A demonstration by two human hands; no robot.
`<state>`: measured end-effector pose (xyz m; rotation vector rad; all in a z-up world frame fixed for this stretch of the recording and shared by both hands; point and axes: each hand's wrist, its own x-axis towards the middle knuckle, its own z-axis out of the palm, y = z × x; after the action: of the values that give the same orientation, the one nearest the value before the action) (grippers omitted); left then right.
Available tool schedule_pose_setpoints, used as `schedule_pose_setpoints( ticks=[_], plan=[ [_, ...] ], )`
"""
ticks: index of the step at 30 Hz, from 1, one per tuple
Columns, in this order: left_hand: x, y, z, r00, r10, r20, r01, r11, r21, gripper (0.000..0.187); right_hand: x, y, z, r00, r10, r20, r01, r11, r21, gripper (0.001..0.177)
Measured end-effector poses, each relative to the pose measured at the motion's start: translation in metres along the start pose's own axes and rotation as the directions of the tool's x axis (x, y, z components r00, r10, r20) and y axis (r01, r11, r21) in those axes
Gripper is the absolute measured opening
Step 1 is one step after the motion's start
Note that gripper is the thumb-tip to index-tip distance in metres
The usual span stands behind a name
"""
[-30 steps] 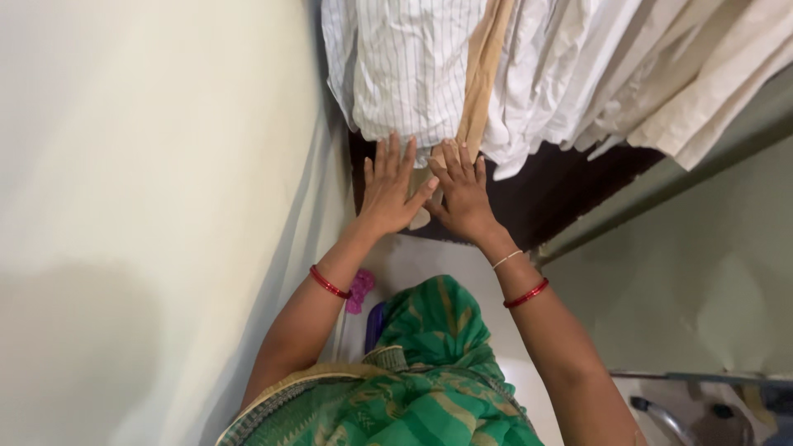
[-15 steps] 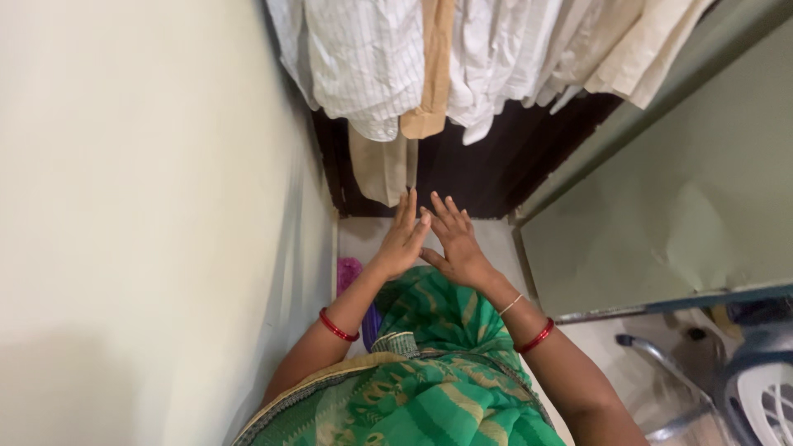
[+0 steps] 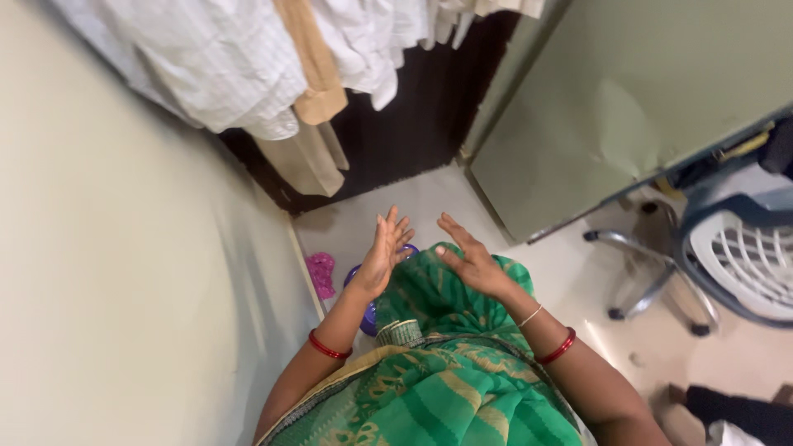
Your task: The person repeatedly picks shirts from a pile on a bed, unfolds them, and hangs them on hooks attached to a door. The person handles several shirts one at a time, smoothing them before placing them on the hooks.
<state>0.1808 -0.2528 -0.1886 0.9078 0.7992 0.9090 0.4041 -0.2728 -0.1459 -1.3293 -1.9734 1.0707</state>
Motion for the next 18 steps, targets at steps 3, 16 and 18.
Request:
schedule_pose_setpoints(
  ticks=[3,16,18],
  plan=[
    [0.011,-0.012,0.006,0.999,-0.031,0.024,0.033,0.995,-0.096,0.096,-0.009,0.006,-0.006,0.954,0.3,-0.017,-0.278,0.901,0.334,0.067],
    [0.061,-0.078,0.085,0.938,-0.265,0.224,0.309,0.932,-0.191,0.1,-0.076,0.072,-0.002,0.805,0.574,-0.147,-0.332,0.643,0.69,0.072],
    [0.066,-0.09,0.107,0.912,-0.314,0.263,0.362,0.918,-0.16,0.1,-0.096,0.083,-0.009,0.764,0.618,-0.186,-0.299,0.594,0.747,0.074]
  ],
)
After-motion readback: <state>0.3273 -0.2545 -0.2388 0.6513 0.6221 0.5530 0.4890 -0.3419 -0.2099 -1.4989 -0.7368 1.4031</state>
